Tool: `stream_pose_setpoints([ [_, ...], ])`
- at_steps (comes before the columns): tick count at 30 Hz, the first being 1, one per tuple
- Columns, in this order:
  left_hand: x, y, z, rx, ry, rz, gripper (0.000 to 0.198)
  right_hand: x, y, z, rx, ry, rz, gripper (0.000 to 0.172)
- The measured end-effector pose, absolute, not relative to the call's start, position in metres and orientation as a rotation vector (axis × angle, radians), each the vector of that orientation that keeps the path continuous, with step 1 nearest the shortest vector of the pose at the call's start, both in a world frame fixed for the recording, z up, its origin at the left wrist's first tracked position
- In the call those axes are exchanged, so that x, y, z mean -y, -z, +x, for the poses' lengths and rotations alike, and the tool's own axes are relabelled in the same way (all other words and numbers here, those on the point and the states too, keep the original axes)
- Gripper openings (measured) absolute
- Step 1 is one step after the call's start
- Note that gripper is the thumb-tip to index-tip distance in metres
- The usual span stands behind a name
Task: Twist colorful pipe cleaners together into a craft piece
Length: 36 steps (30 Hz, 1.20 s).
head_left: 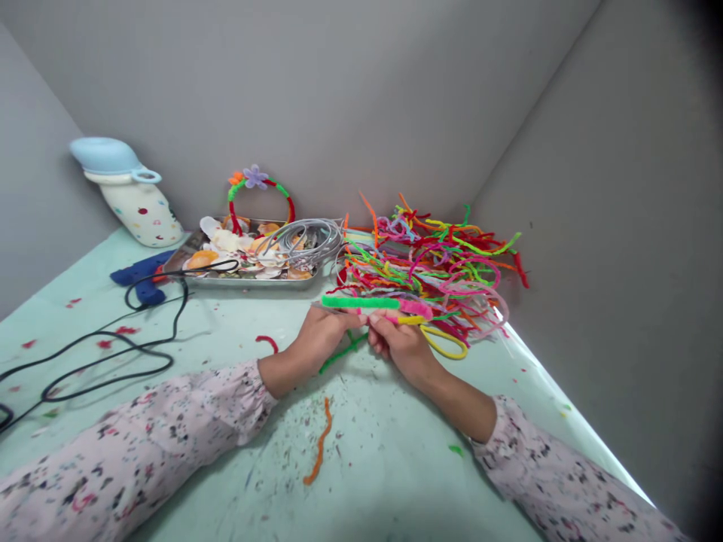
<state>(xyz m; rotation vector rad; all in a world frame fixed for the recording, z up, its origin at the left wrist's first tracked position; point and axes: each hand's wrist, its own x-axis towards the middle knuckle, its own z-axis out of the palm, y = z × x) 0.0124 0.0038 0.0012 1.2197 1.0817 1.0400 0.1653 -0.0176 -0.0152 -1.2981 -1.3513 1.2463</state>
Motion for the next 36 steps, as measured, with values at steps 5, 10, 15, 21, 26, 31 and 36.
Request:
stream_pose_setpoints([
  [5,-0.0037,0.0024,0.0148,-1.077,-1.038,1.244,0.017,0.0151,0.013,0.1639,1.271,-1.282,-1.294,0.025],
  [10,-0.0046,0.0059,0.0165,-1.143,-1.015,1.309,0.02,0.0132,0.011,0.1625,1.228,-1.301,-1.321,0.026],
  [15,-0.0043,0.0033,0.014,-1.213,-1.019,1.433,0.023,0.0143,0.0111,0.1639,1.284,-1.283,-1.298,0.026],
  [21,-0.0048,0.0007,0.0119,-1.24,-1.025,1.45,0.021,0.0147,0.0138,0.1647,1.375,-1.23,-1.253,0.028],
  [26,-0.0058,0.003,0.0129,-1.24,-1.042,1.427,0.021,0.016,0.0142,0.1642,1.422,-1.181,-1.232,0.029],
  [31,-0.0066,0.0044,0.0134,-1.223,-1.053,1.417,0.024,0.018,0.0131,0.1638,1.468,-1.14,-1.226,0.028],
  [36,-0.0064,0.0041,0.0132,-1.242,-1.058,1.401,0.023,0.0196,0.0134,0.164,1.524,-1.082,-1.222,0.028],
])
